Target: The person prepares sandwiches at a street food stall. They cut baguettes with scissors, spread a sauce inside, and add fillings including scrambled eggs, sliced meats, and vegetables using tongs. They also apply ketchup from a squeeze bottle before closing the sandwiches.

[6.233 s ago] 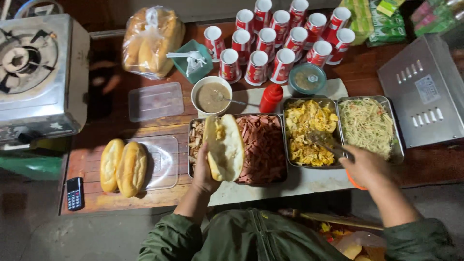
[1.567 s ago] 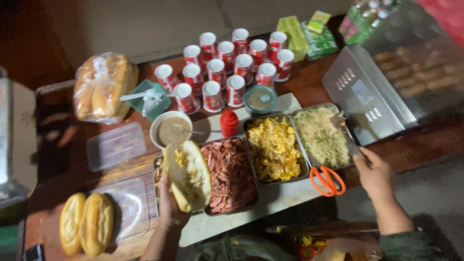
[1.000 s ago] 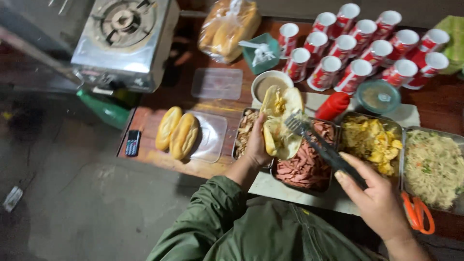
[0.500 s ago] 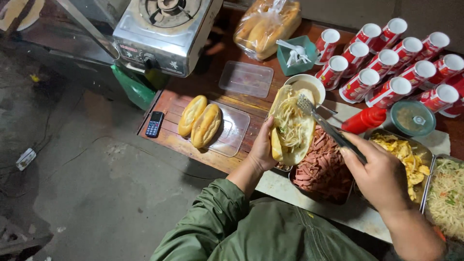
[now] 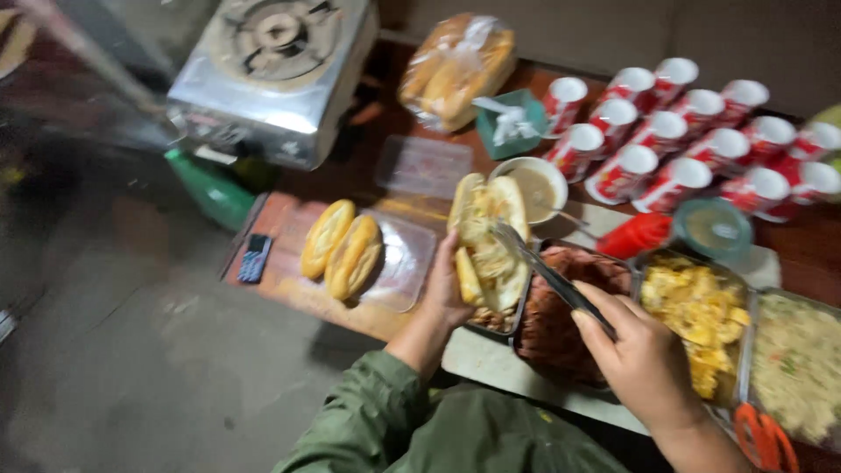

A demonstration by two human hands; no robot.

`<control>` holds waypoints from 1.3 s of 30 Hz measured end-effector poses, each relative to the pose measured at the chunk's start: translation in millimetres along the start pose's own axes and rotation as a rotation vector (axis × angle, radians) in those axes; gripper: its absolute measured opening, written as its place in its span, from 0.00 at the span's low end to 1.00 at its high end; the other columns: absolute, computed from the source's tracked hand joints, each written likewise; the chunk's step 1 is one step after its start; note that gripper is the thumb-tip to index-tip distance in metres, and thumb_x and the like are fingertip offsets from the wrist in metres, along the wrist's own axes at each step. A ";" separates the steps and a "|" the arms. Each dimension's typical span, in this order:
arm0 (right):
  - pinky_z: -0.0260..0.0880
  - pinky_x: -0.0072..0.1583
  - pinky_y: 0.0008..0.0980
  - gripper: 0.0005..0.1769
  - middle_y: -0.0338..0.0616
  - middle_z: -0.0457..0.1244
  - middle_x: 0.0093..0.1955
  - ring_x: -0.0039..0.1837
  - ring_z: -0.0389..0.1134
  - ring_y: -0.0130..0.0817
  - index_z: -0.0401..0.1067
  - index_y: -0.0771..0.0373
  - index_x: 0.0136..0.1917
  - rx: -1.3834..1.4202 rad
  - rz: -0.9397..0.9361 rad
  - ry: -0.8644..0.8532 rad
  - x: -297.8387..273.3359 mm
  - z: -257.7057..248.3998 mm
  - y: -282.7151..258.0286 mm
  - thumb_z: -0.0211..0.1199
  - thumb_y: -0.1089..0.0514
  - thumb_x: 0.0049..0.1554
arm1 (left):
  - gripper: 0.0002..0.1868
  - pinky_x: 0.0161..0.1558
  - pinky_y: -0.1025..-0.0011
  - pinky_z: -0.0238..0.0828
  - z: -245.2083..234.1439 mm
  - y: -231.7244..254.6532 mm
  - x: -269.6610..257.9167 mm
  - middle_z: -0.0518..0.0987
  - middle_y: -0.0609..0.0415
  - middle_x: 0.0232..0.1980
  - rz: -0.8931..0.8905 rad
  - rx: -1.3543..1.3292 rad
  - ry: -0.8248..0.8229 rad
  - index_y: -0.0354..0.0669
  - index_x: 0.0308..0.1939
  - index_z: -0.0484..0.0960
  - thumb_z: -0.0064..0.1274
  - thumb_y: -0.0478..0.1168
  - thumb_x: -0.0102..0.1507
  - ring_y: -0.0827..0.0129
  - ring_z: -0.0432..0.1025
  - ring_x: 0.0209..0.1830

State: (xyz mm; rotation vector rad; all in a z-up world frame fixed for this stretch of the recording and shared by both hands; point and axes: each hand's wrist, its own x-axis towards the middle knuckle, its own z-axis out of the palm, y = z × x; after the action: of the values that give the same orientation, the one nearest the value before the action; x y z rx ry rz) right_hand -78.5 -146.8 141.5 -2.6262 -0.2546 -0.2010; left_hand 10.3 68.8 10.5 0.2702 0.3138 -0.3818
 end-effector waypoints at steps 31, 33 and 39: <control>0.68 0.58 0.52 0.49 0.47 0.54 0.73 0.68 0.61 0.55 0.52 0.42 0.78 -0.060 0.340 -0.263 -23.3 141.2 187.4 0.67 0.42 0.47 | 0.31 0.55 0.53 0.71 -4.6 32.4 -37.1 0.79 0.48 0.53 0.105 0.223 0.262 0.47 0.59 0.74 0.55 0.56 0.56 0.54 0.73 0.51; 0.65 0.58 0.52 0.47 0.49 0.62 0.65 0.62 0.65 0.57 0.63 0.45 0.74 -0.092 0.031 -0.045 23.0 139.2 208.4 0.71 0.46 0.41 | 0.30 0.61 0.50 0.68 -12.1 35.6 -40.0 0.80 0.47 0.55 0.153 0.139 0.285 0.45 0.60 0.77 0.53 0.54 0.57 0.53 0.73 0.55; 0.66 0.57 0.46 0.38 0.31 0.67 0.59 0.62 0.68 0.41 0.67 0.40 0.64 -0.699 -0.244 -0.124 171.2 105.6 229.1 0.69 0.41 0.40 | 0.15 0.57 0.51 0.74 -36.9 48.1 -58.5 0.85 0.47 0.46 0.207 0.012 0.313 0.46 0.38 0.83 0.54 0.51 0.56 0.52 0.79 0.49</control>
State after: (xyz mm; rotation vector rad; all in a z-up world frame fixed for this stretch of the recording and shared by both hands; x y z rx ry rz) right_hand 147.3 -268.6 -23.2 -3.2996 -0.6484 -0.2414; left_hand -31.0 142.2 6.5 0.3712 0.5858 -0.1355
